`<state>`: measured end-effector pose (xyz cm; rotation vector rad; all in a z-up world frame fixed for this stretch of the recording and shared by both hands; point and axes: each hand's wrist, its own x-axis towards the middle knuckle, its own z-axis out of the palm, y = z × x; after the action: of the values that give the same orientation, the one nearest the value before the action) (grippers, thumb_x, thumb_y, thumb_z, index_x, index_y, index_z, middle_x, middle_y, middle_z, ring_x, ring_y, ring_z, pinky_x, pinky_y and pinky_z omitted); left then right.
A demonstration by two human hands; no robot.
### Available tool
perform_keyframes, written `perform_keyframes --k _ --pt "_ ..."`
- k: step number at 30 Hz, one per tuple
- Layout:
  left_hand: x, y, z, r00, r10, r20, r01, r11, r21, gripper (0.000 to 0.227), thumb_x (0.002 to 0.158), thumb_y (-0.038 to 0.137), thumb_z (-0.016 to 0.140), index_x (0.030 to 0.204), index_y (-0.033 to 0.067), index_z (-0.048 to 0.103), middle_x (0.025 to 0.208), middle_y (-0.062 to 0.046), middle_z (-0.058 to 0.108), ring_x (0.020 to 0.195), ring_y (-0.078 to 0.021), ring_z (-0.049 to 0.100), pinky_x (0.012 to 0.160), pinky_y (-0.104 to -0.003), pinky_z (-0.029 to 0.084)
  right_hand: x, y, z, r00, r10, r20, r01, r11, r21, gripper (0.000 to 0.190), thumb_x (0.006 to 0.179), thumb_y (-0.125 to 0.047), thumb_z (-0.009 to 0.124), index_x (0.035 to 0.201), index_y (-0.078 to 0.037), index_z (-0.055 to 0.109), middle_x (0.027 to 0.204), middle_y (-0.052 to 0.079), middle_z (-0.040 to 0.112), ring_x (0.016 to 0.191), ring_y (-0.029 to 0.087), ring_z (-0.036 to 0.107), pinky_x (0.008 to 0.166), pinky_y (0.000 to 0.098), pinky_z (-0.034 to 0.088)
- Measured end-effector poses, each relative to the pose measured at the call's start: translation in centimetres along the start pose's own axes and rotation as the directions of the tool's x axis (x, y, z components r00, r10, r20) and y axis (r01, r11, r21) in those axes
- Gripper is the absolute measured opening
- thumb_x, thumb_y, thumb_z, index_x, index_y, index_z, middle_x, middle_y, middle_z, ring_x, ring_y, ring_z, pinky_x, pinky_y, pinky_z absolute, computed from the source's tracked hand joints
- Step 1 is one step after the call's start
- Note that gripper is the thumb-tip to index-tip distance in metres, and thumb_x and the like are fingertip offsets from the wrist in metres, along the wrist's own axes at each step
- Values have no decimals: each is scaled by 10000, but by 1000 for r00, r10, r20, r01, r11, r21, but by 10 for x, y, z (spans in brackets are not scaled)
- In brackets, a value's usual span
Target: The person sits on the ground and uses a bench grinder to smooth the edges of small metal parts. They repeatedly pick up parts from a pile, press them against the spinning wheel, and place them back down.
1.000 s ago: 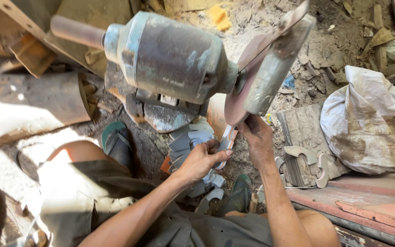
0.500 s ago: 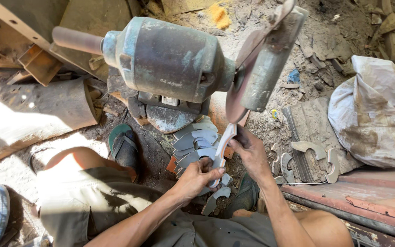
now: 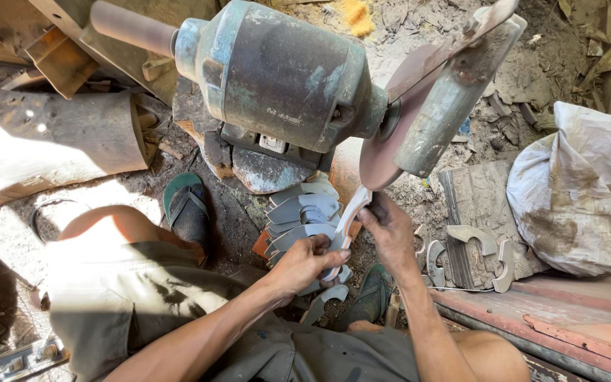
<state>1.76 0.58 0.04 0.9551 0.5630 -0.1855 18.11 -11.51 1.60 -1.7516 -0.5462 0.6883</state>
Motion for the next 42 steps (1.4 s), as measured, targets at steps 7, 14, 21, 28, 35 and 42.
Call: perform_keyframes --k 7,14,21,28,35,42 --pt "14 3 4 991 128 34 -130 988 83 762 873 295 762 1406 -155 455 1047 -141 705 850 -137 660 672 -248 549 -1 -8 -11 995 -83 -46 86 995 52 530 919 -199 727 1358 51 567 1254 176 700 1168 225 676 1032 360 568" --pt "27 6 0 990 139 37 -141 988 56 755 870 346 775 1353 -183 535 1141 -185 689 965 -165 674 740 -265 553 14 -13 -8 985 -171 -33 172 984 54 496 950 -200 741 1350 53 594 1236 140 697 1143 178 649 1023 324 525" --pt "10 -18 -13 1000 25 4 -25 995 98 849 844 376 789 1382 -194 465 1235 -282 679 999 -228 698 780 -302 577 -8 0 2 998 -60 0 60 998 16 487 952 -168 714 1369 37 567 1278 141 692 1172 187 656 1015 332 540" --pt "14 11 -3 999 44 -13 -36 934 354 881 800 442 752 1420 -127 490 1042 -287 762 795 -240 703 671 -323 565 -1 -9 -11 990 -100 -99 100 995 -5 492 944 -116 712 1383 51 564 1240 137 711 1143 179 681 1010 321 561" --pt "24 26 1 975 206 80 -220 941 256 943 806 457 778 1418 -169 428 1080 -235 734 807 -182 729 677 -305 592 8 -20 -18 955 -270 -122 278 959 48 489 968 -118 731 1391 63 565 1249 110 692 1089 140 643 928 286 531" --pt "5 -4 -9 993 111 37 -116 971 209 944 806 438 782 1425 -182 432 962 -229 741 723 -167 687 628 -302 564 -7 -4 -2 988 -133 -82 129 991 -46 440 954 -113 724 1341 61 607 1202 142 726 1076 165 685 915 302 571"
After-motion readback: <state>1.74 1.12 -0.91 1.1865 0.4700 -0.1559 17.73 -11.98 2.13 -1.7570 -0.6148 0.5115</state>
